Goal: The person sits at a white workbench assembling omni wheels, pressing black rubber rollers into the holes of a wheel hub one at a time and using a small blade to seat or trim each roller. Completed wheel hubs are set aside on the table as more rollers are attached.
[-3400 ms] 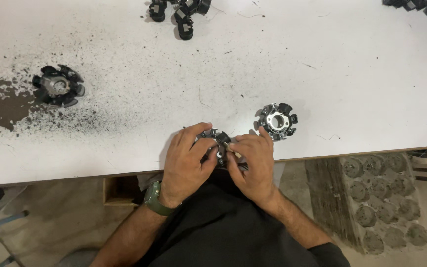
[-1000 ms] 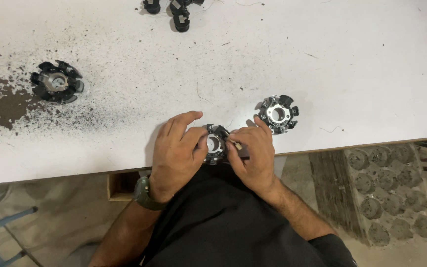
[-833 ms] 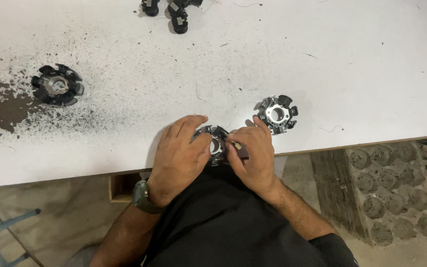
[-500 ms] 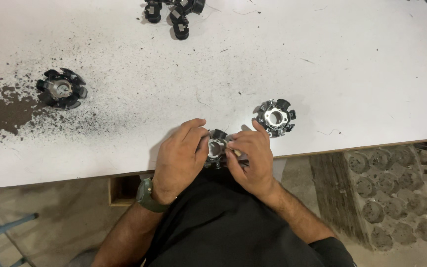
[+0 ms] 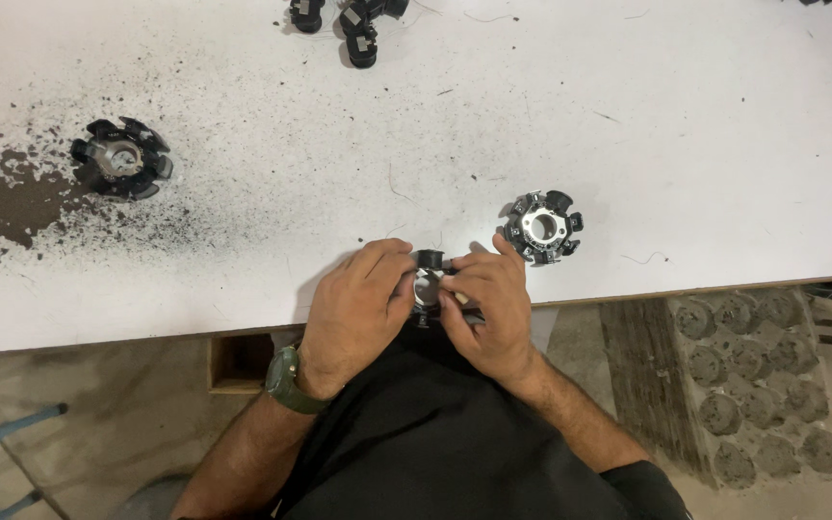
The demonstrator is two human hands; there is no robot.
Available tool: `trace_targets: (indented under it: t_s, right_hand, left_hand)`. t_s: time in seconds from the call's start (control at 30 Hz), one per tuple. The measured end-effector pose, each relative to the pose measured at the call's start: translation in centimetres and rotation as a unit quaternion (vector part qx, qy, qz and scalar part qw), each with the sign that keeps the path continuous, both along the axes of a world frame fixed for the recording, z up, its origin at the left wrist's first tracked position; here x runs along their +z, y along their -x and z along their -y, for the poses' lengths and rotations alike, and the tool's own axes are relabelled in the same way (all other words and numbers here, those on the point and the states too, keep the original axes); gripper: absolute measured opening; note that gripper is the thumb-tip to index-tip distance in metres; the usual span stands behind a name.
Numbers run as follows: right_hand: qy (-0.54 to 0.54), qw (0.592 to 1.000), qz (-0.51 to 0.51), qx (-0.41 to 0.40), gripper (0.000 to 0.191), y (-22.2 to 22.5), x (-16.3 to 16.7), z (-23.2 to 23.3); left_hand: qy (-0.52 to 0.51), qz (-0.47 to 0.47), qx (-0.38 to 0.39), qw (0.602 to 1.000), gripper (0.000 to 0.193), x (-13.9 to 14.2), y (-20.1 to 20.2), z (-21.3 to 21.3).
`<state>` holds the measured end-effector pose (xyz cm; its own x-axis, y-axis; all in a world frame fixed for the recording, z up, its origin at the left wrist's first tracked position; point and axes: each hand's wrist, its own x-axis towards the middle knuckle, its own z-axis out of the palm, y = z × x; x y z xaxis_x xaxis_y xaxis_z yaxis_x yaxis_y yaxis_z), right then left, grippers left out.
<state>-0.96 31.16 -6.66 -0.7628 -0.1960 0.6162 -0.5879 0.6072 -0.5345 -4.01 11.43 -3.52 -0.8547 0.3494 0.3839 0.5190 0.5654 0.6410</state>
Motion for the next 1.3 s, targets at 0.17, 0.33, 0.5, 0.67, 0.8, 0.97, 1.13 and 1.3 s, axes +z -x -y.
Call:
trace_targets:
  t_s: [0.17, 0.33, 0.5, 0.67, 0.8, 0.97, 1.13, 1.3]
  right_hand:
    - [0.005, 1.0, -0.007, 0.013, 0.029, -0.2, -0.4, -0.1]
    - [0.015, 1.0, -0.011, 0.021, 0.028, -0.4, -0.7, -0.1]
    - [0.008, 1.0, -0.009, 0.021, 0.029, -0.3, -0.7, -0.2]
    - [0.019, 1.0, -0.011, 0.002, 0.029, -0.1, -0.4, 0.2]
    - [0.031, 0.999, -0.011, -0.014, 0.033, 0.0, 0.1, 0.4]
    - [0.028, 1.0, 0.003, -0.008, 0.035, 0.0, 0.5, 0.5]
    - [0.036, 0.999, -0.001, -0.003, 0.034, 0.0, 0.2, 0.3]
    - [0.041, 0.998, -0.034, 0.027, 0.033, -0.1, -0.3, -0.2]
  left_hand:
    - [0.019, -0.006, -0.008, 1.0, 0.018, 0.0, -0.2, 0.2]
    - [0.025, -0.014, -0.002, 1.0, 0.018, 0.0, -0.3, 0.3]
    - [0.034, 0.001, 0.015, 0.999, 0.017, 0.2, -0.2, -0.1]
    - [0.025, -0.007, 0.009, 1.0, 0.015, 0.8, -0.1, 0.1]
    - [0.05, -0.038, -0.026, 0.998, 0.015, 1.4, -0.3, 0.4]
    - [0.07, -0.055, -0.067, 0.994, 0.021, 1.3, -0.3, 0.0]
    - [0.035, -0.02, -0.023, 0.999, 0.021, 0.9, 0.0, -0.7]
    - [-0.002, 0.011, 0.013, 1.0, 0.015, 0.9, 0.2, -0.4]
